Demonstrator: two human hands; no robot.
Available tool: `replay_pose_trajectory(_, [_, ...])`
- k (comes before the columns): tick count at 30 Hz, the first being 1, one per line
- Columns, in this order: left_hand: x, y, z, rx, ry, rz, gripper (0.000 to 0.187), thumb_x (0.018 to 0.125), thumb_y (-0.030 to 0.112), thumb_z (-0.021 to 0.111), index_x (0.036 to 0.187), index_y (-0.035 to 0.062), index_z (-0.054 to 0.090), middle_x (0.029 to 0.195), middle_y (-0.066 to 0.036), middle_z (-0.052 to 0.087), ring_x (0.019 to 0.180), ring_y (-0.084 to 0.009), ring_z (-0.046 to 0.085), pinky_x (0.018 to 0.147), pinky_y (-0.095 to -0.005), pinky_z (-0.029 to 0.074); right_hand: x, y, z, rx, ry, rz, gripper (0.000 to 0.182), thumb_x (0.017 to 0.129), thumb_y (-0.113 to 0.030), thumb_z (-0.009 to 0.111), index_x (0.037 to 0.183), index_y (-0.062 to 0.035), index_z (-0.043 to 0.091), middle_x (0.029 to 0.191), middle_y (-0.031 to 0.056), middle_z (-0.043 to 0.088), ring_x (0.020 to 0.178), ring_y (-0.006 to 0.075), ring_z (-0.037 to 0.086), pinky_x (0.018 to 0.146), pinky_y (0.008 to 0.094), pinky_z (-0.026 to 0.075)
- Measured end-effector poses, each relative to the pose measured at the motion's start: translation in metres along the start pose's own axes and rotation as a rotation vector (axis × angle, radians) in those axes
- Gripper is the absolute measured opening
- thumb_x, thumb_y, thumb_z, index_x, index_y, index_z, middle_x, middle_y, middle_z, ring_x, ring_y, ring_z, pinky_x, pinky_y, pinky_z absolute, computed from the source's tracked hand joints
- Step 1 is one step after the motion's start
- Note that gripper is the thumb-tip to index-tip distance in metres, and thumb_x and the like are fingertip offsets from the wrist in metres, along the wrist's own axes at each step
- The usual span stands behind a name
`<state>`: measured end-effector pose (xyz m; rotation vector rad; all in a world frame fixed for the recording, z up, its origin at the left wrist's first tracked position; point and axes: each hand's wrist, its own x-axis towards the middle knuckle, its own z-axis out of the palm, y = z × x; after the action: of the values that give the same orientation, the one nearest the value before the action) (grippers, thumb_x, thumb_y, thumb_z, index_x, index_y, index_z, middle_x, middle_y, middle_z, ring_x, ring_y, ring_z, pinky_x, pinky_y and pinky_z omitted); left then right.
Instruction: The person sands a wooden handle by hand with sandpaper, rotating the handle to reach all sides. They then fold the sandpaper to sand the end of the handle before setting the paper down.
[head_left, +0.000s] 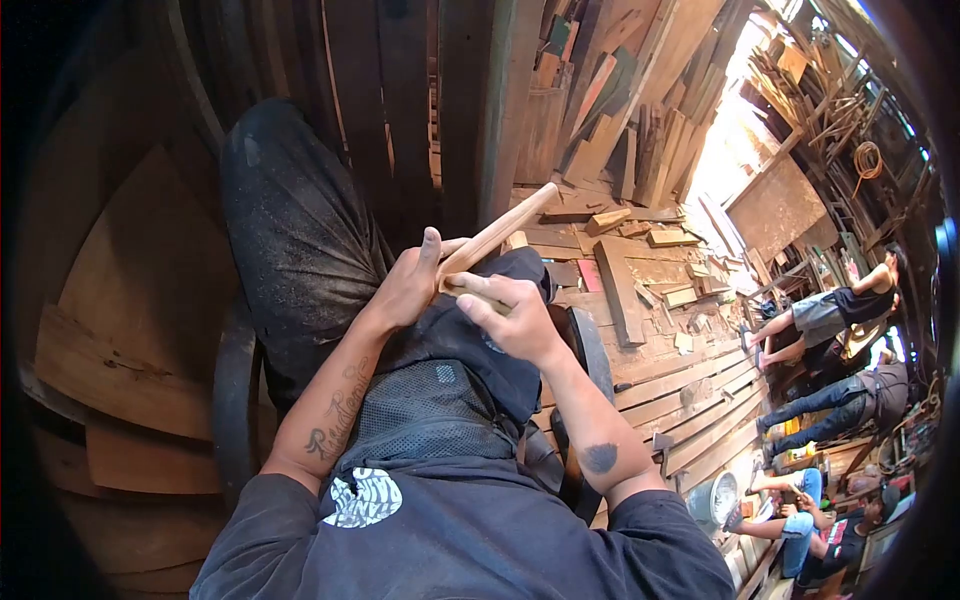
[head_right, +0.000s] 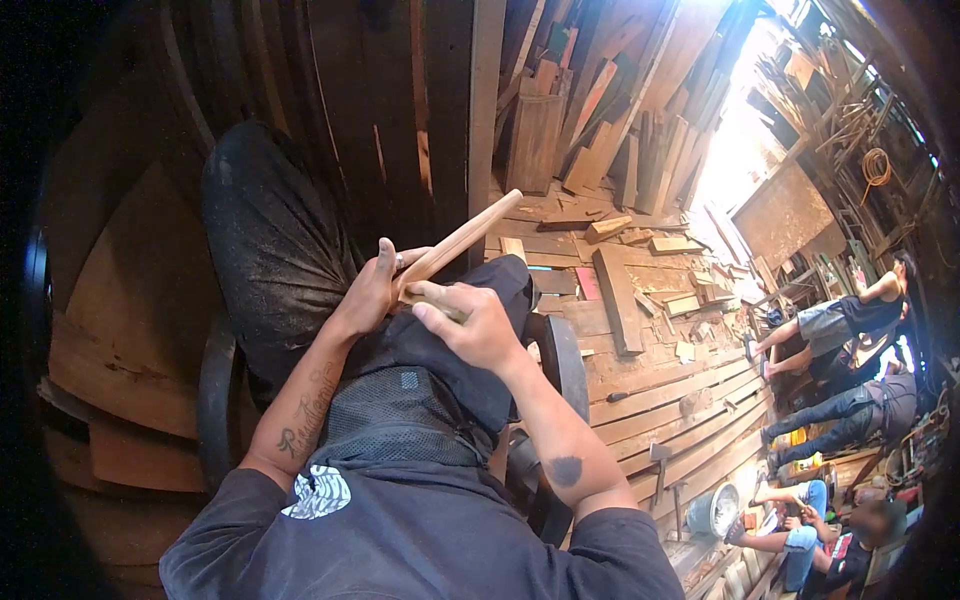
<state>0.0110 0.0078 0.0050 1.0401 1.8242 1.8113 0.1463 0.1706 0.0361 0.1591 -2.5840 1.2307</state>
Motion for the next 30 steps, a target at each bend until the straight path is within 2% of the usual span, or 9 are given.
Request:
replay_pose_trajectory(4, [-0.002,0.009,-0.003,0.026,-0.03,-0.042,0.103,0.108,0.081,0.012,0.15,0.0025,0.064,0.078,-0.001,0.061,0.064,-0.0087,0.051,0.056,-0.0267,0.041,0.013,0.03,-0.012,0.101,0.381,-0.06,0.032,0.108,-0.022,0.067,0.129,-0.0006,0.078,0.109,0.0153,0.082,0.101,0.0177,0.077,0.091,0.034,0.059])
replay_pose_trajectory(5, [-0.005,0.016,-0.001,0.096,-0.001,-0.067,0.1,0.11,0.076,0.007,0.148,0.0053,0.067,0.084,-0.011,0.07,0.071,-0.0168,0.061,0.068,-0.0342,0.051,0.017,0.036,-0.02,0.098,0.452,-0.061,0.032,0.109,-0.023,0.067,0.129,-0.0002,0.078,0.11,0.015,0.082,0.102,0.0169,0.076,0.092,0.0342,0.059])
replay_pose_trajectory(6, [-0.005,0.017,-0.001,0.1,-0.007,-0.066,0.099,0.11,0.076,0.007,0.148,0.0056,0.067,0.083,-0.011,0.069,0.07,-0.0164,0.061,0.067,-0.0338,0.051,0.021,0.035,-0.025,0.096,0.523,-0.062,0.033,0.109,-0.023,0.067,0.129,0.0002,0.078,0.111,0.0146,0.083,0.102,0.016,0.076,0.092,0.0343,0.059])
replay_pose_trajectory(13, [0.004,-0.008,0.005,-0.042,0.055,-0.002,0.099,0.11,0.077,0.009,0.15,0.0074,0.066,0.079,-0.008,0.067,0.064,-0.0141,0.057,0.063,-0.0305,0.047,0.0,-0.003,0.015,-0.141,0.142,-0.192,0.029,0.101,-0.025,0.076,0.12,-0.0031,0.081,0.081,0.015,0.073,0.073,0.0255,0.068,0.073,0.0384,0.055])
replay_pose_trajectory(16, [0.002,-0.002,-0.002,0.02,0.013,0.004,0.1,0.109,0.078,0.008,0.148,0.0084,0.068,0.074,-0.005,0.064,0.063,-0.0138,0.056,0.062,-0.0313,0.046,0.007,0.01,0.007,-0.01,0.276,-0.098,0.026,0.102,-0.024,0.075,0.117,-0.0038,0.083,0.082,0.0148,0.074,0.076,0.0242,0.069,0.074,0.0378,0.055])
replay_pose_trajectory(20, [-0.002,0.012,-0.002,0.097,0.006,-0.066,0.101,0.109,0.078,0.006,0.146,0.0089,0.069,0.073,-0.007,0.063,0.066,-0.0175,0.058,0.065,-0.035,0.047,0.022,0.036,-0.014,0.084,0.473,-0.03,0.032,0.107,-0.023,0.069,0.126,0.0009,0.079,0.109,0.0135,0.083,0.097,0.0164,0.076,0.089,0.0318,0.058])
replay_pose_trajectory(24, [0.001,0.001,0.001,0.078,0.052,-0.008,0.101,0.109,0.077,0.005,0.146,0.0082,0.069,0.073,-0.008,0.063,0.067,-0.0192,0.059,0.067,-0.0353,0.047,0.009,0.012,0.007,0.19,0.249,-0.017,0.033,0.107,-0.023,0.07,0.128,0.0008,0.078,0.108,0.014,0.083,0.095,0.0163,0.074,0.089,0.0315,0.057])
replay_pose_trajectory(27, [-0.001,0.009,0.0,0.098,0.042,-0.018,0.101,0.109,0.077,0.005,0.147,0.0078,0.069,0.074,-0.009,0.063,0.068,-0.0198,0.059,0.068,-0.0352,0.047,0.001,0.003,0.003,0.008,0.102,0.078,0.032,0.108,-0.023,0.07,0.126,0.0013,0.079,0.106,0.0126,0.083,0.092,0.0168,0.074,0.087,0.0332,0.057])
replay_pose_trajectory(30, [0.0,0.005,-0.002,0.127,0.011,-0.02,0.101,0.109,0.078,0.006,0.147,0.0076,0.068,0.072,-0.008,0.061,0.067,-0.0198,0.058,0.067,-0.0356,0.046,0.015,0.02,-0.009,0.095,0.424,0.012,0.034,0.109,-0.025,0.068,0.127,0.0018,0.079,0.106,0.0136,0.083,0.097,0.0171,0.075,0.09,0.0336,0.058])
